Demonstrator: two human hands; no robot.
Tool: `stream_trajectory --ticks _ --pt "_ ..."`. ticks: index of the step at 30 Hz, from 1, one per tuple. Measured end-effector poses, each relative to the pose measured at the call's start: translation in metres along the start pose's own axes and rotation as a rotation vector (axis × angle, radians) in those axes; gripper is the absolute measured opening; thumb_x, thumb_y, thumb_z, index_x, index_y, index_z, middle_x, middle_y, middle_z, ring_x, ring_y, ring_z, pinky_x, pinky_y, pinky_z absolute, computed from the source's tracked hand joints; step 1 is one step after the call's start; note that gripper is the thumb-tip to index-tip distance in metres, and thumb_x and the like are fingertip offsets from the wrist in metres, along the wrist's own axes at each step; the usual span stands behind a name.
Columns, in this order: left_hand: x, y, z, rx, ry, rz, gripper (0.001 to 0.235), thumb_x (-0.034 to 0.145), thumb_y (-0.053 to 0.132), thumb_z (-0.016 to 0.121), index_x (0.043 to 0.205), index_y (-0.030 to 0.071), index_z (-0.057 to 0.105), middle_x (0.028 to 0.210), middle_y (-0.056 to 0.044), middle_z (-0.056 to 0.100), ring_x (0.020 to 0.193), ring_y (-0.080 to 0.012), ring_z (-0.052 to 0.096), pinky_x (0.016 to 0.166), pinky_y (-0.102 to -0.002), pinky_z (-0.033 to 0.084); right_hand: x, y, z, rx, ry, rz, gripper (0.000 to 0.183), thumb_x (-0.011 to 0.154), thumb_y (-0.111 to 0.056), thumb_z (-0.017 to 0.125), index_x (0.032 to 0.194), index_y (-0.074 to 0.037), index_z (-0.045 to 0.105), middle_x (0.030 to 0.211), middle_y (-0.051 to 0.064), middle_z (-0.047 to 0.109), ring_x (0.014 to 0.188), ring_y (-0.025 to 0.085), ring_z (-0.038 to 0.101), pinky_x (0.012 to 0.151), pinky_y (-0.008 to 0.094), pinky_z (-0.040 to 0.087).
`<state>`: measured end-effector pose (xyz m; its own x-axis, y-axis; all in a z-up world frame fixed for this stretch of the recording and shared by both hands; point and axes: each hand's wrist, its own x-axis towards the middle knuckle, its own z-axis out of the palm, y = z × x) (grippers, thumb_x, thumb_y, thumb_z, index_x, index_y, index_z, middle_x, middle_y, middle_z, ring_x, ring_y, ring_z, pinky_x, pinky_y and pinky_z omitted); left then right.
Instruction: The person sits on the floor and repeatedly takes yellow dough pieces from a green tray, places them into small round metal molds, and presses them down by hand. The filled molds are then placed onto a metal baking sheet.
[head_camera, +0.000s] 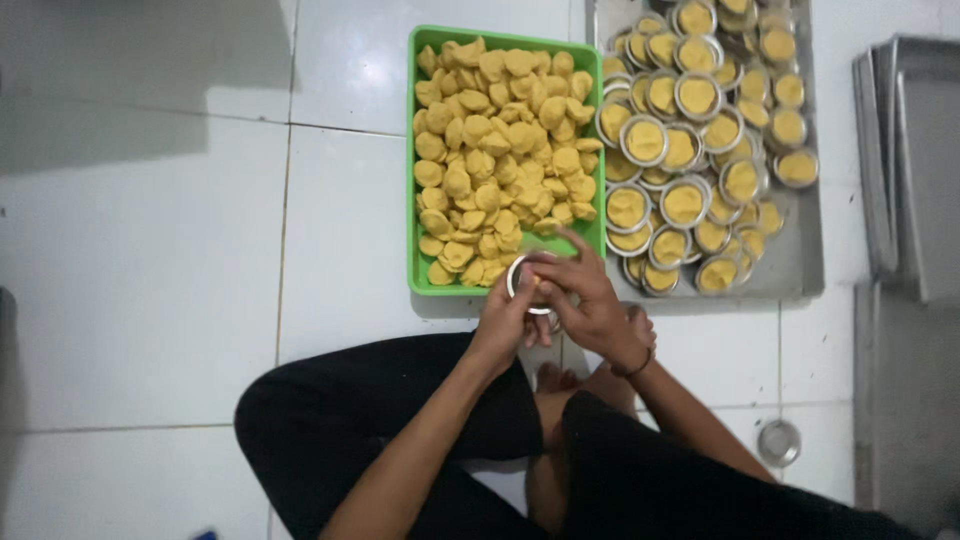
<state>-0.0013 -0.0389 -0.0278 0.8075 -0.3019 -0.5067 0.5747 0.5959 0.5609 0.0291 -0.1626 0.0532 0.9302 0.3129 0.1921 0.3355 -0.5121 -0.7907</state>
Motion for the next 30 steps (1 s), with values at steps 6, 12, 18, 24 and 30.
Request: stream_trajectory --ticks 6,12,18,24,30 --pt "-0.010 0.021 0.001 0.254 -0.119 0.288 0.032 0.110 0.017 0.046 0.136 -0.001 0.050 0.049 -0.021 0.063 0.035 -0.0253 0.063 0.025 -0.024 0.045 -0.004 0.021 -0.001 0.463 -0.189 0.331 0.023 0.099 -0.010 0.066 0.120 0.000 0.070 0.109 0.010 0.075 0.103 0.012 0.058 0.092 0.040 0.053" --pt "-0.019 0.027 0.002 0.220 -0.125 0.448 0.035 0.107 0.012 0.054 0.140 0.002 0.053 0.064 -0.020 0.066 0.038 -0.0254 0.065 0.031 -0.025 0.051 -0.013 0.023 0.003 0.461 -0.035 0.379 0.013 0.099 -0.010 0.070 0.088 -0.004 0.071 0.070 0.000 0.065 0.068 0.009 0.052 0.062 0.025 0.047" --pt "-0.015 0.020 -0.002 0.160 -0.296 0.399 0.040 0.109 0.014 0.050 0.146 0.004 0.039 0.096 -0.031 0.073 0.058 -0.0301 0.074 0.037 -0.025 0.058 0.014 -0.016 -0.005 0.458 -0.016 0.269 0.026 0.103 -0.010 0.065 0.080 0.000 0.072 0.087 0.015 0.075 0.078 0.017 0.064 0.076 0.036 0.056" --pt "-0.017 0.028 0.000 0.112 -0.226 0.361 0.038 0.106 0.003 0.049 0.141 0.001 0.037 0.076 -0.024 0.069 0.050 -0.0286 0.071 0.034 -0.025 0.057 0.013 -0.017 -0.016 0.402 -0.005 0.157 0.024 0.103 -0.004 0.058 0.121 0.007 0.070 0.131 0.023 0.066 0.121 0.032 0.059 0.103 0.049 0.049" --pt "-0.022 0.020 -0.003 0.120 -0.152 0.290 0.031 0.107 0.011 0.051 0.133 0.005 0.035 0.098 -0.021 0.067 0.058 -0.0254 0.072 0.036 -0.024 0.059 0.005 -0.010 -0.008 0.073 0.141 0.133 0.009 0.085 -0.001 0.084 0.091 -0.003 0.077 0.073 0.007 0.065 0.057 0.015 0.057 0.051 0.025 0.047"
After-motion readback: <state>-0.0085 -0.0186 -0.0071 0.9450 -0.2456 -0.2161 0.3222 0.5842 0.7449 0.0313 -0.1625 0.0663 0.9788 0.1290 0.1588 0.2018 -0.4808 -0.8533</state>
